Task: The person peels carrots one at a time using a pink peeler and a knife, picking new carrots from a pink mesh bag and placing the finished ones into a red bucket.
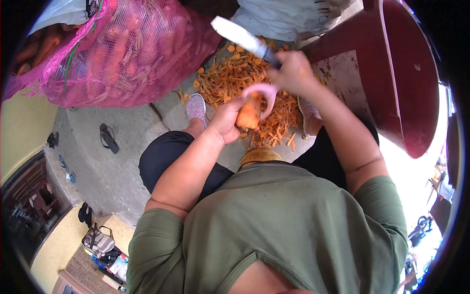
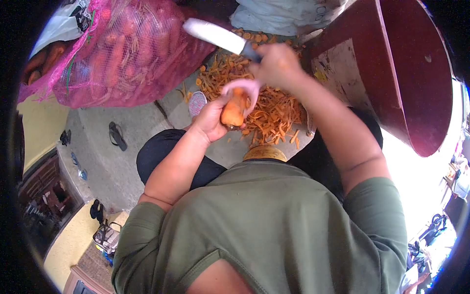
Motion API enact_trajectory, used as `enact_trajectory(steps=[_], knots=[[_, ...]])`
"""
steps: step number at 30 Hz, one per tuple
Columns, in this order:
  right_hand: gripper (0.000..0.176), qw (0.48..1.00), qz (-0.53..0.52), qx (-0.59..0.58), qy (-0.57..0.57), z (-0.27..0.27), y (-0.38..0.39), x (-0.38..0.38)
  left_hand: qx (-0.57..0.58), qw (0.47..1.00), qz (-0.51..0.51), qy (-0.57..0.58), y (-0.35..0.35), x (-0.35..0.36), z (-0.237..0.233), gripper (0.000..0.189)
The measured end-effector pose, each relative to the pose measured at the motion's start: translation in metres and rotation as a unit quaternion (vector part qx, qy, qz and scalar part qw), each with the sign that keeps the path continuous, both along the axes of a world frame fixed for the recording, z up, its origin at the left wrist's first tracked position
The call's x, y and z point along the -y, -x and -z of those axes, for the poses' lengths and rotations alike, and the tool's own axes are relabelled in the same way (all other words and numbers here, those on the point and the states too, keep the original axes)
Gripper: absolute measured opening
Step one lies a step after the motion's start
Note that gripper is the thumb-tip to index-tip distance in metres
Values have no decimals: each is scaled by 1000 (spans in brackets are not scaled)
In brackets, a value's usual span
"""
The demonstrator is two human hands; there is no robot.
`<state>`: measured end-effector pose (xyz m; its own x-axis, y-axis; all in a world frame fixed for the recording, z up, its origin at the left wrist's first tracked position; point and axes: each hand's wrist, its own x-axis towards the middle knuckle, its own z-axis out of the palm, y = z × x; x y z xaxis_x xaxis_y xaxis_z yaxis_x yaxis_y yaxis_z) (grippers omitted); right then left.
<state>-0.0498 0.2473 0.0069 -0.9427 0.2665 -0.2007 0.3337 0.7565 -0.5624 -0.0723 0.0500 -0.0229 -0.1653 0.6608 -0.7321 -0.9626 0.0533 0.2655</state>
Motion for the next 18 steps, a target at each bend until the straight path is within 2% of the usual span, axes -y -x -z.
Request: enact_trajectory(steps=[1, 2, 4, 6, 7, 8, 10, 12, 14, 16, 17, 18], knots=[[17, 997, -54, -52, 20, -2, -7, 16, 3, 1000, -18, -9, -1, -2, 2, 32], [17, 994, -87, -68, -2, 0, -11, 26, 7, 999, -36, -17, -3, -3, 4, 32], [26, 994, -78, 72, -24, 5, -4, 13, 0, 1000, -6, 12, -5, -4, -4, 32], [28, 992, 64, 102, -33, 11, 6, -20, -20, 999, 27, 20, -1, 2, -1, 32], [30, 984, 103, 67, -129, 16, 12, -34, -3, 1000, 27, 6, -1, 4, 0, 31], [32, 985, 156, 80, -14, 15, 11, -48, 6, 1000, 19, 2, 0, 5, 2, 32], [30, 990, 133, 31, -30, 13, 11, -36, 27, 1000, -2, -9, 0, 5, 5, 33], [28, 999, 10, 32, 8, -2, 2, -4, 25, 999, -30, -26, -2, -1, 3, 34], [24, 993, -116, -22, 11, -3, -9, 24, 21, 999, -30, -31, -1, -3, -1, 33], [25, 993, -106, 49, -5, 7, -7, 18, 18, 999, -2, -28, -4, -3, -4, 30], [26, 997, -61, 50, -16, 10, -5, 9, 8, 997, 14, -79, -2, 1, 8, 31], [27, 998, -16, 49, -26, 14, -1, -4, 15, 998, 11, -61, 0, 2, 7, 32]])
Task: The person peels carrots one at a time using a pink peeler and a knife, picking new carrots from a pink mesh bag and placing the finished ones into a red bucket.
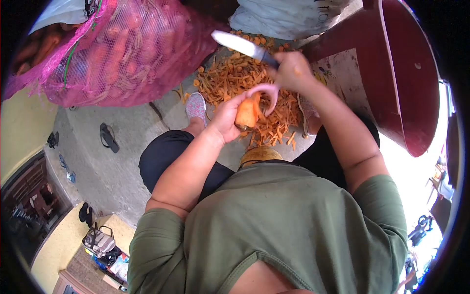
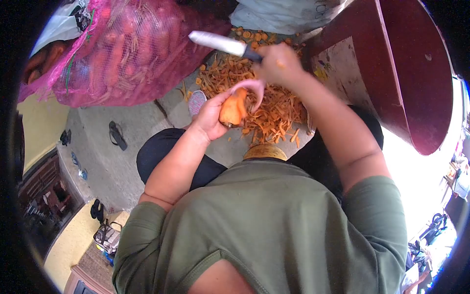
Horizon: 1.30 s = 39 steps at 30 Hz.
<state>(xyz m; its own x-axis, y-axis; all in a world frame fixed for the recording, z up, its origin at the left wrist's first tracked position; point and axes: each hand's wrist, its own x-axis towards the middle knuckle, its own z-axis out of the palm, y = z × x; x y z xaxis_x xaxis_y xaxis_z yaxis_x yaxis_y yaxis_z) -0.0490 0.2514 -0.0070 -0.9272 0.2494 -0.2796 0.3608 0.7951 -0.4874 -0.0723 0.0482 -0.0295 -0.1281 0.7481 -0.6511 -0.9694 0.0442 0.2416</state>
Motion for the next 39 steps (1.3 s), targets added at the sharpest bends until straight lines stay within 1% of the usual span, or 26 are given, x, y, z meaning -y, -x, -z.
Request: enact_trajectory(steps=[1, 2, 4, 6, 7, 8, 10, 12, 13, 14, 16, 17, 20, 22, 24, 25, 26, 28, 29, 30, 31, 32, 34, 35, 38, 39], knots=[[28, 996, 49, 13, -72, 8, 5, -15, 7, 1000, -3, 19, 1, 1, -2, 33], [30, 988, 117, 22, -95, 14, 9, -31, 15, 999, -4, 39, 1, 2, -4, 34], [29, 984, 171, 42, 10, -1, 12, -38, 30, 999, -14, 42, 0, 1, -2, 34], [26, 990, 130, 0, 61, -8, 8, -22, 33, 997, -32, 64, -1, -3, -2, 34], [20, 988, 119, -48, 79, -6, 4, -8, 12, 997, -35, 70, -2, -4, -6, 33], [18, 995, 39, -48, 77, -11, 0, 3, -8, 996, -38, 76, -3, -5, -10, 34], [18, 992, -61, -63, 90, -10, -8, 22, -31, 997, -22, 64, -3, -5, -12, 34], [22, 999, -21, -9, 39, 3, -4, 11, -36, 999, 12, 29, -2, 0, -7, 34], [24, 1000, -1, 17, 12, 6, 0, 3, -32, 998, -8, 46, -5, -2, -5, 33], [24, 997, 47, 50, 33, 4, 4, -10, -41, 998, 2, 53, -4, -2, -4, 34], [24, 994, 106, 15, -24, 7, 8, -28, -60, 996, 23, 68, 0, 1, -4, 36], [23, 993, 116, 17, -2, 9, 7, -29, -66, 995, 20, 76, -1, 1, -5, 36], [24, 996, 28, 49, 74, -11, 2, 0, -89, 993, 22, 80, -2, -1, -5, 37], [26, 996, 62, 52, 33, 3, 4, -6, -109, 991, 43, 65, -2, -1, -8, 38], [27, 994, 101, 46, -12, 14, 8, -28, -120, 989, 37, 72, 1, 0, -13, 36], [38, 992, 122, 29, 16, 19, 8, -35, -126, 989, 34, 76, 3, 1, -14, 35], [43, 990, 104, 74, 57, 24, 6, -36, -164, 984, 35, 65, 5, 3, -14, 34], [54, 975, 65, 162, 137, 11, 2, -23, -239, 969, 34, 44, 8, 4, -12, 33], [65, 976, 14, 148, 162, 15, -7, -12, -271, 959, 49, 62, 10, 4, -11, 34], [64, 965, -47, 150, 208, 6, -12, -1, -302, 948, 66, 81, 12, 4, -11, 35], [66, 960, -72, 155, 220, 3, -19, 10, -332, 934, 82, 100, 14, 5, -10, 36], [64, 957, -118, 167, 204, 3, -24, 16, -354, 922, 88, 128, 14, 5, -8, 38], [63, 947, -135, 172, 237, -6, -32, 25, -396, 894, 100, 183, 14, 6, -4, 40], [63, 942, -134, 178, 252, -3, -36, 26, -397, 887, 117, 207, 15, 6, -4, 36], [55, 920, -132, 232, 288, -13, -34, 24, -422, 871, 141, 206, 18, 9, 7, 31], [56, 921, -126, 231, 286, -13, -34, 25, -438, 864, 127, 211, 17, 8, 9, 29]])
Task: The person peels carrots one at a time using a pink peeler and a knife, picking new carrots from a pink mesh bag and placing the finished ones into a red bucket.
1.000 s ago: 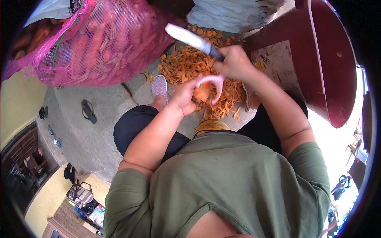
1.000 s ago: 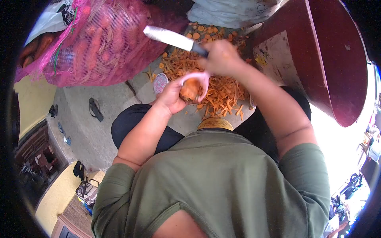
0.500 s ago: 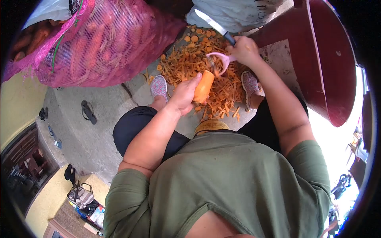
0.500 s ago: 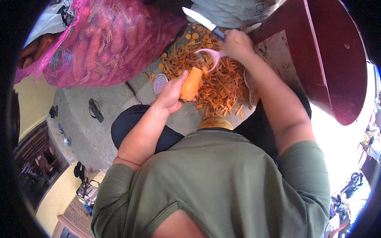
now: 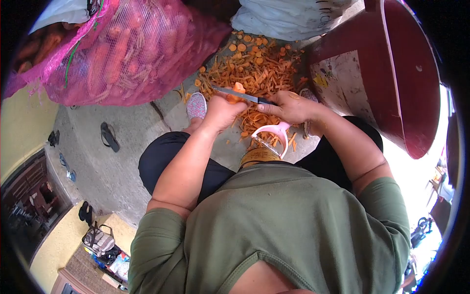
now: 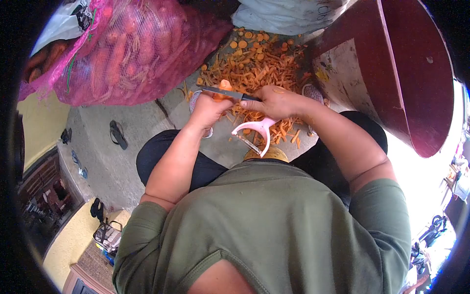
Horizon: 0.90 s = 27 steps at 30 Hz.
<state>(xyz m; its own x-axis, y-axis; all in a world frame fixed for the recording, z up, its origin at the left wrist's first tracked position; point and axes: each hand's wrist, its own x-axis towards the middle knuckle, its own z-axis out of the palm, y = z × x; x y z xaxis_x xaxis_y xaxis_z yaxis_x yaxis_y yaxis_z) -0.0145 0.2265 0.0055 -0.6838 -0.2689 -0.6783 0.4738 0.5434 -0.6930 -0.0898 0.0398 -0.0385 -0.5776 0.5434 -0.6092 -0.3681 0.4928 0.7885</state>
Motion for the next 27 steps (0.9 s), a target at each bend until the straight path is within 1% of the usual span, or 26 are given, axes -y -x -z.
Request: enact_trajectory(steps=[2, 5, 8, 11, 14, 17, 20, 21, 23, 24, 26, 27], knots=[[56, 1000, 9, 2, -8, 3, -2, 1, -42, 999, -20, -5, -1, -2, 2, 26], [55, 1000, 7, 5, -23, -2, -2, 2, -54, 998, -42, -15, -3, -4, 2, 25], [54, 999, 27, -29, -32, 5, -5, 7, -40, 998, -20, 33, -2, -2, 8, 30], [64, 999, 41, -27, -10, 15, -5, 8, -61, 994, -5, 88, -5, -1, 17, 37], [64, 999, 22, -28, -7, 26, -1, 6, -110, 991, 12, 79, -6, -4, 12, 41], [63, 997, 35, -61, 12, 35, -4, 3, -95, 994, 17, 55, -7, -4, 2, 38], [62, 984, 81, -41, -152, 85, -8, -31, -15, 995, -6, -95, -3, -3, -30, 34], [60, 987, 94, 0, -127, 75, -9, -43, 1, 994, -24, -107, 2, 0, -29, 32], [57, 985, 74, -9, -159, 74, -7, -47, 35, 987, -78, -133, 9, 4, -24, 27], [55, 988, 94, -5, -123, 74, -7, -42, 68, 987, -80, -120, 10, 3, -24, 28], [52, 988, 145, -3, -52, 73, -8, -26, 89, 976, -142, -135, 8, 0, -16, 28], [51, 985, 171, 23, -18, 64, -6, -18, 101, 970, -169, -143, 6, -3, -13, 28]])
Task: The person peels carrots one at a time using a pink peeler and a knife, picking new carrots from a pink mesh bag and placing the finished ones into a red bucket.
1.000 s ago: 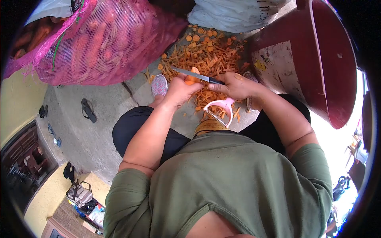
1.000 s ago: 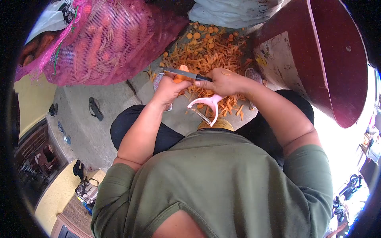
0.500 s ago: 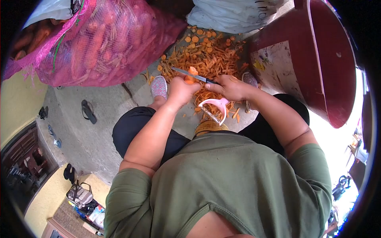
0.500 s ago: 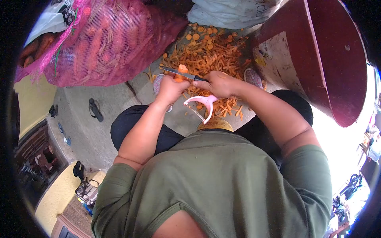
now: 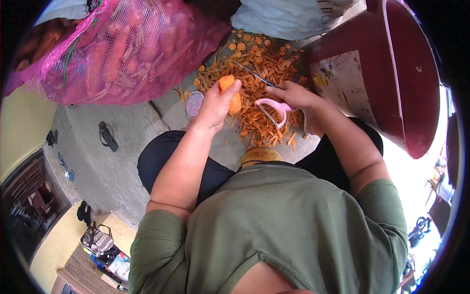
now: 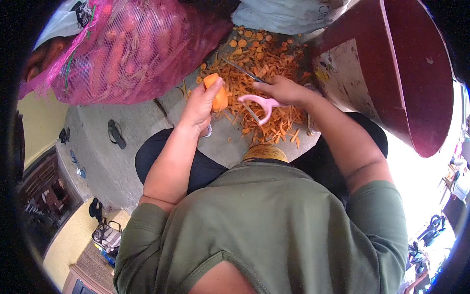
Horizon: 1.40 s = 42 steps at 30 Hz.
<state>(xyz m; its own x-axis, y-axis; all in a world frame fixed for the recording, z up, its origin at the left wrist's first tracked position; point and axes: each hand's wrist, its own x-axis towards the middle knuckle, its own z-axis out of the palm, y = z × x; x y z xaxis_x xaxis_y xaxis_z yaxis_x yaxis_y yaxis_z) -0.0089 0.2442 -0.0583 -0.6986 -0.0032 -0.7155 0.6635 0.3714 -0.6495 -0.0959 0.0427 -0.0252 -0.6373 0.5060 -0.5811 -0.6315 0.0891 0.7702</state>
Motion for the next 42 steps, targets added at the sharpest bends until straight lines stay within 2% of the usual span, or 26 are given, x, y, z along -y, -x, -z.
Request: enact_trajectory(steps=[2, 3, 6, 7, 10, 12, 15, 18, 19, 22, 23, 26, 32, 35, 38, 41, 42], knots=[[48, 995, 56, 37, 74, -23, 5, 12, 17, 995, -68, -70, -4, -5, -1, 27], [44, 969, 66, 36, 235, -20, 8, 18, 25, 989, -105, -104, -5, -7, -2, 27], [33, 918, 134, 34, 372, -37, 9, 17, 24, 979, -125, -162, -7, -12, -7, 29], [30, 911, 175, 33, 372, -41, 10, 20, 4, 985, -101, -142, -5, -12, -8, 30], [29, 938, 149, -15, 311, -29, 11, 9, -42, 997, -15, -63, 4, -4, -9, 36], [31, 940, 134, -41, 312, -26, 11, 8, -52, 997, 62, 13, 7, -2, -12, 40], [34, 941, 99, -69, 317, -31, 12, 14, -100, 979, 174, 37, 0, -6, -12, 37], [38, 956, 33, -34, 289, -42, 10, 11, -17, 961, 265, 77, -7, -11, -21, 33], [43, 962, 27, -84, 259, -39, 8, 13, -9, 958, 258, 121, -6, -11, -15, 31], [59, 985, -37, -85, 144, -43, 7, 13, -123, 962, 190, 152, -5, -8, -4, 36], [64, 990, -75, -91, 73, -44, 5, 16, -168, 963, 153, 144, -5, -6, 6, 34], [68, 987, -134, -90, 21, -54, 2, 22, -155, 960, 172, 160, -2, -8, -7, 31], [71, 988, -139, -59, 13, -54, 2, 23, -239, 930, 172, 220, -5, -7, 3, 32], [72, 986, -157, -55, 16, -45, 4, 21, -297, 901, 181, 259, -8, -6, 8, 31], [71, 989, -131, -56, 39, -43, 6, 24, -311, 850, 244, 346, -10, -10, 15, 31], [71, 989, -119, -52, 66, -28, 7, 24, -341, 836, 248, 350, -13, -11, 14, 35], [70, 988, -128, -53, 68, -27, 8, 21, -298, 875, 251, 286, -11, -9, 14, 33]])
